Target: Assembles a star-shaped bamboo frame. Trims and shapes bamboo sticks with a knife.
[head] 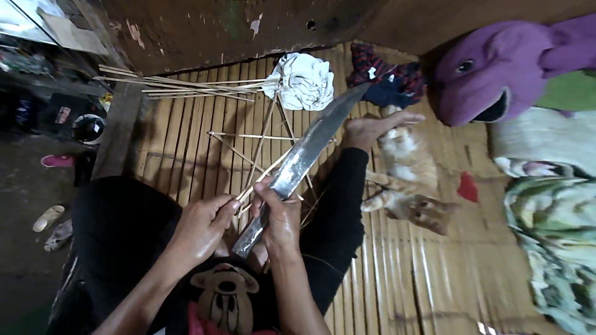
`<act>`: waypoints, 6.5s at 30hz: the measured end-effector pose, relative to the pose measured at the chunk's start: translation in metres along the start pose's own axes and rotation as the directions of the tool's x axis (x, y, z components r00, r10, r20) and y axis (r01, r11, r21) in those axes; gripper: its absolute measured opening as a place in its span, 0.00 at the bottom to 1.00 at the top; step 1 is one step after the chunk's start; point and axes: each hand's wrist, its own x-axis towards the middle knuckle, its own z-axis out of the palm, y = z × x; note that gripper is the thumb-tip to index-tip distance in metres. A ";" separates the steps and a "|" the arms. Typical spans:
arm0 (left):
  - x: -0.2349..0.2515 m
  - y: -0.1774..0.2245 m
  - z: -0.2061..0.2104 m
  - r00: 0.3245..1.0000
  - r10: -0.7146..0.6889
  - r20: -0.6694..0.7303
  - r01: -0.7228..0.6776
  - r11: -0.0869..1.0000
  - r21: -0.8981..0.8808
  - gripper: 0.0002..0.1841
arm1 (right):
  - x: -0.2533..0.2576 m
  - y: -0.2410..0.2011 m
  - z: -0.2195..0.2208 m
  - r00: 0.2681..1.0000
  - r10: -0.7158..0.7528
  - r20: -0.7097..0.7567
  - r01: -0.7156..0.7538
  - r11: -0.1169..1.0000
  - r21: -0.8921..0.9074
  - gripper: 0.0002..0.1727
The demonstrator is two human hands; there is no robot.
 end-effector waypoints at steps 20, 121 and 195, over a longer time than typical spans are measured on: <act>0.008 0.013 0.009 0.991 -0.118 0.055 0.119 0.993 -0.012 0.16 | 0.017 -0.003 0.004 0.983 0.158 -0.096 -0.141 0.977 0.162 0.07; 0.028 0.018 -0.018 0.994 0.033 -0.103 0.001 0.950 0.311 0.12 | 0.001 0.011 -0.021 0.980 -0.135 -0.147 0.098 0.966 -0.238 0.12; 0.079 -0.173 -0.203 0.913 -0.370 -0.175 0.389 0.917 0.091 0.16 | 0.093 0.183 0.170 0.867 0.285 0.409 0.383 0.145 -0.912 0.21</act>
